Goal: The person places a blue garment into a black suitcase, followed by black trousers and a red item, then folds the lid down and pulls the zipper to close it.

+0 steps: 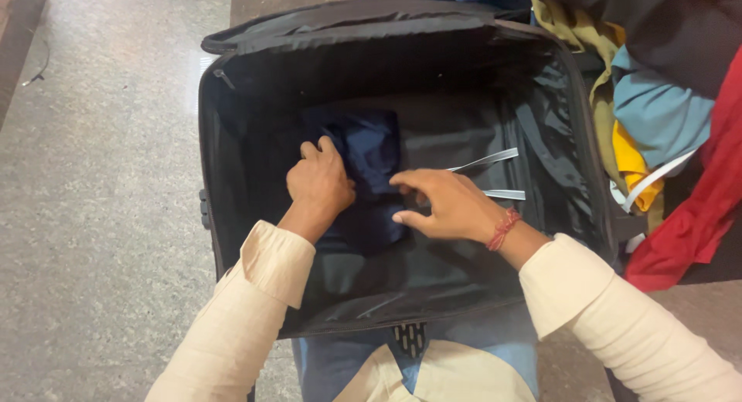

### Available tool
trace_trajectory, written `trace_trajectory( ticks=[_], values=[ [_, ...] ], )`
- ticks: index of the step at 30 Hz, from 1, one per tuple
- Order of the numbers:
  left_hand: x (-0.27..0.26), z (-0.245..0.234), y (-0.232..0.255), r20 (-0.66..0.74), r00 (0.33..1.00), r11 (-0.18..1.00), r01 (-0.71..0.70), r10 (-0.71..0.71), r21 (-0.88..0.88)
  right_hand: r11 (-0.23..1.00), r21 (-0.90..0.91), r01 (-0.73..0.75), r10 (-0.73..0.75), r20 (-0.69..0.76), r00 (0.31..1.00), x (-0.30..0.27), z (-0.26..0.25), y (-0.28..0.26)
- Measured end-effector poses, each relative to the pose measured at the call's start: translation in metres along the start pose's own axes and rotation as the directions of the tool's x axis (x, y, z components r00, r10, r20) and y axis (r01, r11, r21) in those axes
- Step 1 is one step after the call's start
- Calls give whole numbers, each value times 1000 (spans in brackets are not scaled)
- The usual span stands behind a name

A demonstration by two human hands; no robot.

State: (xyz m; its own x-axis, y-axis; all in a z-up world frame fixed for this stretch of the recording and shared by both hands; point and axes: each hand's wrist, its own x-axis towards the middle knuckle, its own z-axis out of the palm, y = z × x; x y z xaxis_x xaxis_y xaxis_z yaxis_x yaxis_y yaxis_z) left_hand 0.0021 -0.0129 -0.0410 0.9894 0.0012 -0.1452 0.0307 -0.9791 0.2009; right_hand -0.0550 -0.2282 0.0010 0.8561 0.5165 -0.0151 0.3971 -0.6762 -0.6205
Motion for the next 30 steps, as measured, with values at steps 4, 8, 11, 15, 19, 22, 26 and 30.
trace_trajectory(
  ticks=[4,8,11,15,19,22,26,30],
  values=[
    [9,24,1,-32,991,982,-131,127,-139,996,51,-70,73,-66,995,4,0,2],
    [5,46,12,22,964,781,-201,265,-592,995,96,5,11,-162,987,2,7,9],
    [-6,40,23,-159,777,139,-303,609,-943,930,197,309,-224,-360,905,4,13,19],
    [-9,3,28,-64,818,91,-141,571,-986,980,191,-63,105,-222,969,6,9,41],
    [-10,-30,13,-318,922,603,-384,219,-699,892,129,-433,440,-466,768,7,-19,54],
    [-5,-39,-1,-368,924,974,-167,100,-154,985,-144,-96,-47,-755,654,-3,-39,50],
    [-1,-42,-12,-159,987,998,35,-25,58,957,-244,-157,-125,-836,534,-10,-49,41],
    [0,-35,-15,67,991,993,114,-115,22,972,-163,-168,31,-623,782,-10,-40,48]
  ],
)
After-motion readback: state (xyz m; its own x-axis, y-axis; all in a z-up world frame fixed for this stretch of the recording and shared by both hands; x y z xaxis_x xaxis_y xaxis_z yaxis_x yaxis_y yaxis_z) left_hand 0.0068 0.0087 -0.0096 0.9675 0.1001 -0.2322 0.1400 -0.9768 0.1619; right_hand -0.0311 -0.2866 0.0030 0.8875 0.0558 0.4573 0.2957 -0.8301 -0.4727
